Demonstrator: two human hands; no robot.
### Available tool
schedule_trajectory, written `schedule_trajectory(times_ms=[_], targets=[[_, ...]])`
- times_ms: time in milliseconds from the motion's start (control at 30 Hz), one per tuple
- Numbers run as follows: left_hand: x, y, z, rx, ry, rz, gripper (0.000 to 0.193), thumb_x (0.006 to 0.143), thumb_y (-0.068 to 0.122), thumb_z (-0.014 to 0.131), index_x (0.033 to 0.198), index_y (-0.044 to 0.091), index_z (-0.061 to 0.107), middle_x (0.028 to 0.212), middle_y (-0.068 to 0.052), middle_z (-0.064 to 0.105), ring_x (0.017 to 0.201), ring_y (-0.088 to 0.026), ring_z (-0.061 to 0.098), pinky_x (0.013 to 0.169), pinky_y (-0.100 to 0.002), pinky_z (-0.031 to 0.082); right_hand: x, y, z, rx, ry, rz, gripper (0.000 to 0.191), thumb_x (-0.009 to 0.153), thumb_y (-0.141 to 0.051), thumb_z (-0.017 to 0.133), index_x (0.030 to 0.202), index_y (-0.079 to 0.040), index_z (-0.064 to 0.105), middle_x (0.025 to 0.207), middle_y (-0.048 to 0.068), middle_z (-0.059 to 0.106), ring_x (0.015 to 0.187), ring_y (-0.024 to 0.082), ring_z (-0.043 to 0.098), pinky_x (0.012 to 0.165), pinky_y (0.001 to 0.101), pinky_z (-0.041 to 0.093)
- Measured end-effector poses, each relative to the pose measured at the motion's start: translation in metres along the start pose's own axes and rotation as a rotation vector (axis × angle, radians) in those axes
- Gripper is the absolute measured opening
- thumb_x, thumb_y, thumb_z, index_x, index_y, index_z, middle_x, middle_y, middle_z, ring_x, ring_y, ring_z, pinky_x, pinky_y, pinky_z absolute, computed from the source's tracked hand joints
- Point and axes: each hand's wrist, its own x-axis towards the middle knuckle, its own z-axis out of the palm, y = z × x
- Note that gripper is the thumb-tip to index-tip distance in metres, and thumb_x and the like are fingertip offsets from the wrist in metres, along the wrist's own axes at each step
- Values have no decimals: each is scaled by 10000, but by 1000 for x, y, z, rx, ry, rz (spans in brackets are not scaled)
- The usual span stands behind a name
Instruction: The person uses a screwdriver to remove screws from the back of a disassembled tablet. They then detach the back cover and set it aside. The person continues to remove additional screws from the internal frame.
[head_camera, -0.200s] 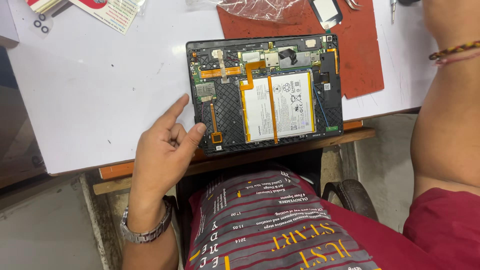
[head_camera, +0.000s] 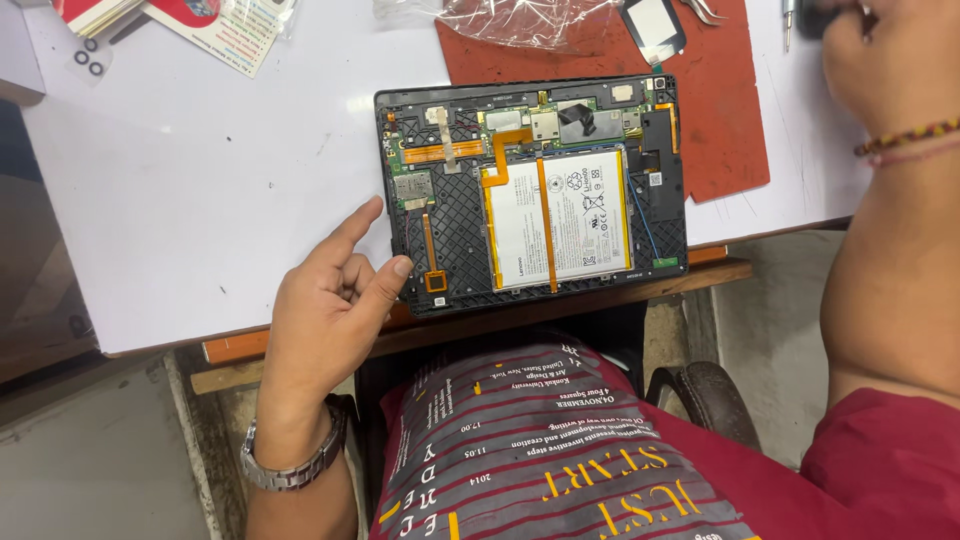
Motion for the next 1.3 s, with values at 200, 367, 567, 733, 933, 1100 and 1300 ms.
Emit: schedule_trajectory(times_ms=[200, 367, 567, 733, 933, 1100, 1300], targets=[[-3, 45, -9, -7, -33, -12, 617, 910, 206, 740, 1469, 28, 546, 546, 62, 409, 528, -27, 365, 511, -200, 347, -28, 25, -54, 559, -120, 353, 245, 984, 54, 565, 1114, -16, 761, 941, 138, 719, 762, 204, 683, 672, 297, 538], [-10, 55, -12, -42, -34, 6, 605, 913, 198, 731, 1465, 32, 546, 549, 69, 432, 529, -22, 378, 512, -199, 357, -4, 18, -71, 524, 77, 192, 177, 947, 51, 598, 1086, 34, 706, 998, 121, 743, 835, 165, 707, 722, 269, 553], [10, -22, 1, -27, -30, 32, 596, 918, 208, 734, 1457, 31, 551, 541, 61, 424, 524, -26, 376, 512, -203, 357, 13, -45, -7, 502, -38, 381, 123, 996, -117, 682, 1042, -14, 729, 798, 94, 702, 682, 187, 667, 662, 324, 525], [9, -21, -7, -5, -38, 35, 615, 925, 215, 738, 1476, 33, 533, 543, 41, 442, 528, -25, 384, 526, -195, 369, 37, -53, 7, 382, -114, 433, 168, 979, -158, 670, 903, -13, 710, 681, 91, 656, 576, 209, 629, 555, 328, 493], [1, -15, -2, -59, -2, 2, 632, 913, 187, 718, 1484, 17, 507, 889, -5, 660, 562, -13, 485, 523, -194, 428, 31, -40, 10, 808, -200, 665, 165, 903, -82, 531, 807, -37, 658, 710, 41, 634, 616, 124, 639, 558, 276, 462], [4, -10, 0, 30, 71, 131, 595, 922, 159, 719, 1449, -16, 506, 1224, -69, 663, 590, -40, 569, 565, -212, 499, -1, -28, 7, 1411, -156, 714, 129, 1078, -33, 461, 1054, 4, 582, 968, 102, 616, 845, 163, 662, 760, 299, 588], [5, -8, 4, 55, 84, 144, 507, 945, 159, 704, 1414, 11, 581, 1174, -103, 706, 584, -53, 588, 602, -212, 515, -33, -28, -5, 1908, -151, 711, 145, 1142, 25, 397, 1218, 43, 519, 1105, 192, 599, 1015, 278, 669, 1002, 435, 620]])
